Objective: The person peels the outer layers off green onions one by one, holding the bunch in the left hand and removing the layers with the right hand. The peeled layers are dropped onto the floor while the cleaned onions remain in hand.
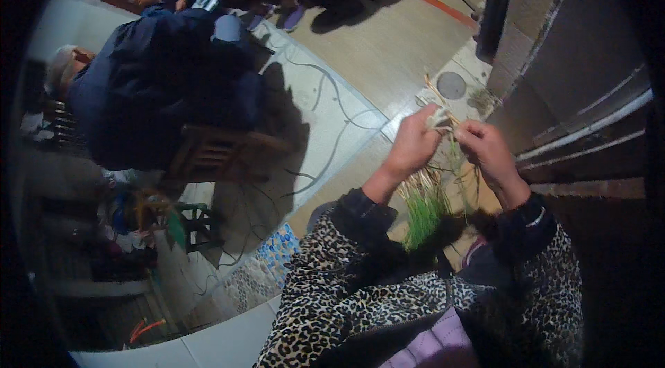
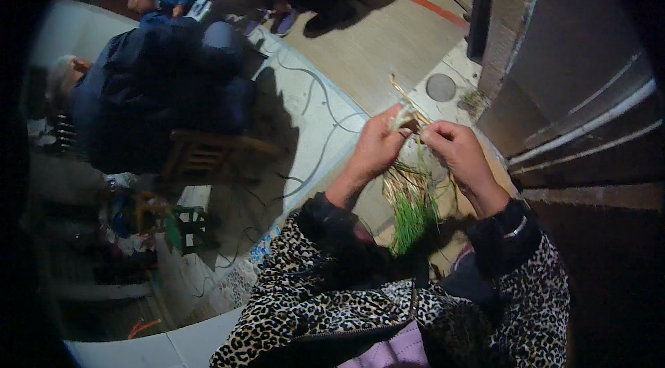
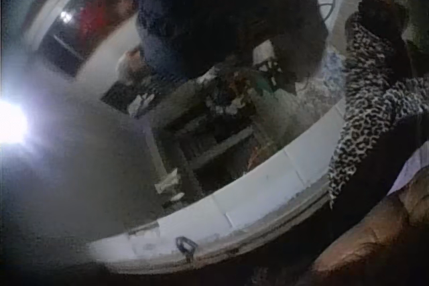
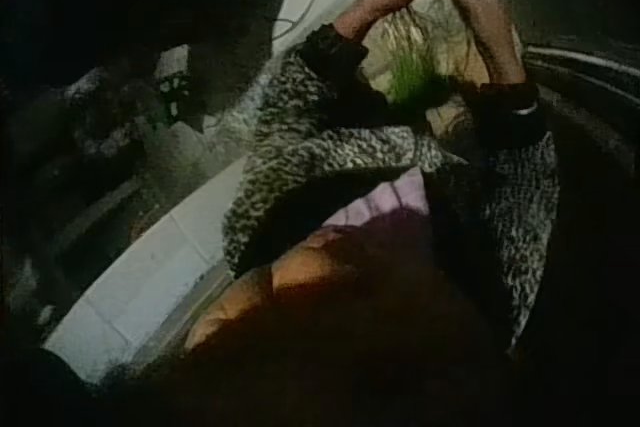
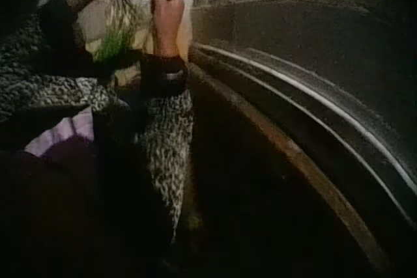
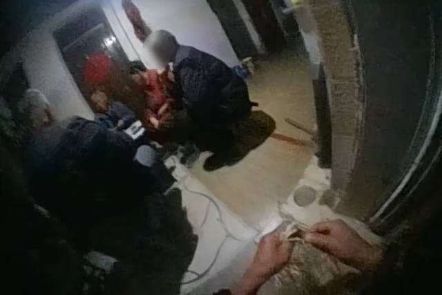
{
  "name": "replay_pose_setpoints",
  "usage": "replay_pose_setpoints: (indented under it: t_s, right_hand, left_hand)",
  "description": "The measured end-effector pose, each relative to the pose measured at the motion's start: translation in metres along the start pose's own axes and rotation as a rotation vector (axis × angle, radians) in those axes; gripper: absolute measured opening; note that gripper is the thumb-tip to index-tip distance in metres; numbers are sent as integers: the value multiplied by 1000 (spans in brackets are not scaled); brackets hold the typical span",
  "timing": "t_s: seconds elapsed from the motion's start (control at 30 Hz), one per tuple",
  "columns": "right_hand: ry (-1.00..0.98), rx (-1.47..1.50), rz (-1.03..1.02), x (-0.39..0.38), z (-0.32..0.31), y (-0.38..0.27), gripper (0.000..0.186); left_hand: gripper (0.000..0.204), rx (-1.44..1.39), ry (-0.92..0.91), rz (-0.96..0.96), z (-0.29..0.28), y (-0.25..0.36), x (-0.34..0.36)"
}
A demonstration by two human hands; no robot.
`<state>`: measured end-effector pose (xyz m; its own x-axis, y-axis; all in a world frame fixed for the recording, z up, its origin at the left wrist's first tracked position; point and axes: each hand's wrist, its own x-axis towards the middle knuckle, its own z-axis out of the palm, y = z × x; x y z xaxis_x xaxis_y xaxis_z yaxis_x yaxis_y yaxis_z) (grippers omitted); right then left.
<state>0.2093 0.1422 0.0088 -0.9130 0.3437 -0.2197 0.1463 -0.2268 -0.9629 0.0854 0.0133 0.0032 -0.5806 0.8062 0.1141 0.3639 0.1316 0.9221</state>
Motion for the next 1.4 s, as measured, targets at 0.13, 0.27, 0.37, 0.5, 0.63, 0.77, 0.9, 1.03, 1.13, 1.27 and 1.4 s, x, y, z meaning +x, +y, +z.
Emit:
replay_pose_setpoints:
  t_s: [0.13, 0.27, 0.37, 0.5, 0.63, 0.77, 0.9, 1.03, 1.13, 1.27, 1.4]
  right_hand:
    - [-65, 17, 48, -1, -6, 6, 17]
    - [-102, 175, -10, -1, -4, 9, 17]
    - [-72, 146, 15, -1, -3, 7, 13]
    - [-90, 176, 4, 0, -4, 6, 13]
    - [-97, 196, 32, 1, -6, 8, 15]
    - [-74, 102, -55, 2, -4, 8, 14]
    - [-43, 62, -52, 1, -3, 7, 15]
    - [-40, 24, -70, 2, -3, 8, 15]
    - [-79, 17, -61, 2, -5, 8, 13]
    - [-122, 60, -44, 2, -6, 8, 14]
    - [-92, 9, -77, 2, -7, 8, 14]
  left_hand:
    - [20, 135, -22, -14, -2, -5, 0]
    - [10, -131, 4, -142, 0, 2, -2]
    - [10, -195, -10, -145, 1, 8, -1]
    - [10, -248, -38, -180, -2, 9, 0]
    - [10, -215, -36, -124, -2, 8, -1]
    - [8, -103, -35, -76, 2, 10, -1]
    - [7, -41, -22, -48, 3, 10, 0]
    - [8, 8, 38, 79, 6, 5, 1]
    - [11, 4, 6, -32, 1, 4, 2]
    - [16, -178, -34, -159, -9, 7, 2]
    - [22, -256, -13, -311, -10, 12, 4]
